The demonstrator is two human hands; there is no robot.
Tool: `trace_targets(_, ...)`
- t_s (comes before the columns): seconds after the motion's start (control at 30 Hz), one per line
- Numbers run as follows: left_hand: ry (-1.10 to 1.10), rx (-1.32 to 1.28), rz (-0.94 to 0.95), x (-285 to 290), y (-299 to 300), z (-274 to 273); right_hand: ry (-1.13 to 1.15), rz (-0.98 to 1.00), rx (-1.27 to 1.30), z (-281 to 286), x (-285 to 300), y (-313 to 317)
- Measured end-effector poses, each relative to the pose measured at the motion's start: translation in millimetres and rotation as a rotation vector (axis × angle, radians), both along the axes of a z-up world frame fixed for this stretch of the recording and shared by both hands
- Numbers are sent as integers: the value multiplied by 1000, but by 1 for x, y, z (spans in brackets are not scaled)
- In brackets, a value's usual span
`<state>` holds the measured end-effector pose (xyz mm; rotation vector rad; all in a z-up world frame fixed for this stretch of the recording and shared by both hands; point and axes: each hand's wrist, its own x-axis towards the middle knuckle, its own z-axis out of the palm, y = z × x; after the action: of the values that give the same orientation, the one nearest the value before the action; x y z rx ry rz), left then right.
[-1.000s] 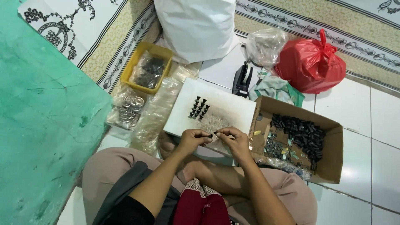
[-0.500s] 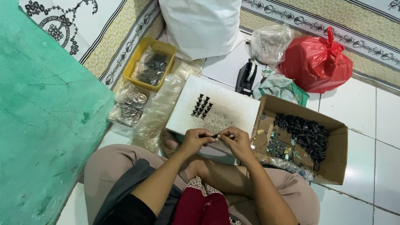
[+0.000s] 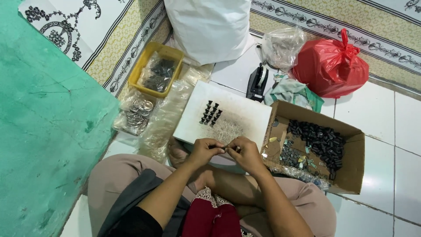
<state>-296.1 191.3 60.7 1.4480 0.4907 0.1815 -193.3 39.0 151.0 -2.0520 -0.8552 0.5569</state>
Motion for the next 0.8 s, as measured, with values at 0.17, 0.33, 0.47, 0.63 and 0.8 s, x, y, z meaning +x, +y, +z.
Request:
trace_targets(0.17, -4, 22, 1, 1, 0, -5, -19, -34, -1, -11, 5, -2)
trace_targets(0.33, 13, 28, -23, -1, 1, -1, 393, -180, 14, -8, 2, -3)
trace_targets(0.47, 4, 22, -39, 1, 6, -4, 465, -183, 18, -3, 5, 5)
trace_targets(0.63, 9, -6, -37, 0, 4, -10, 388, -141, 25, -32, 8, 2)
trace_targets(0.8, 12, 19, -31, 1, 3, -13, 248, -112, -6, -32, 3, 3)
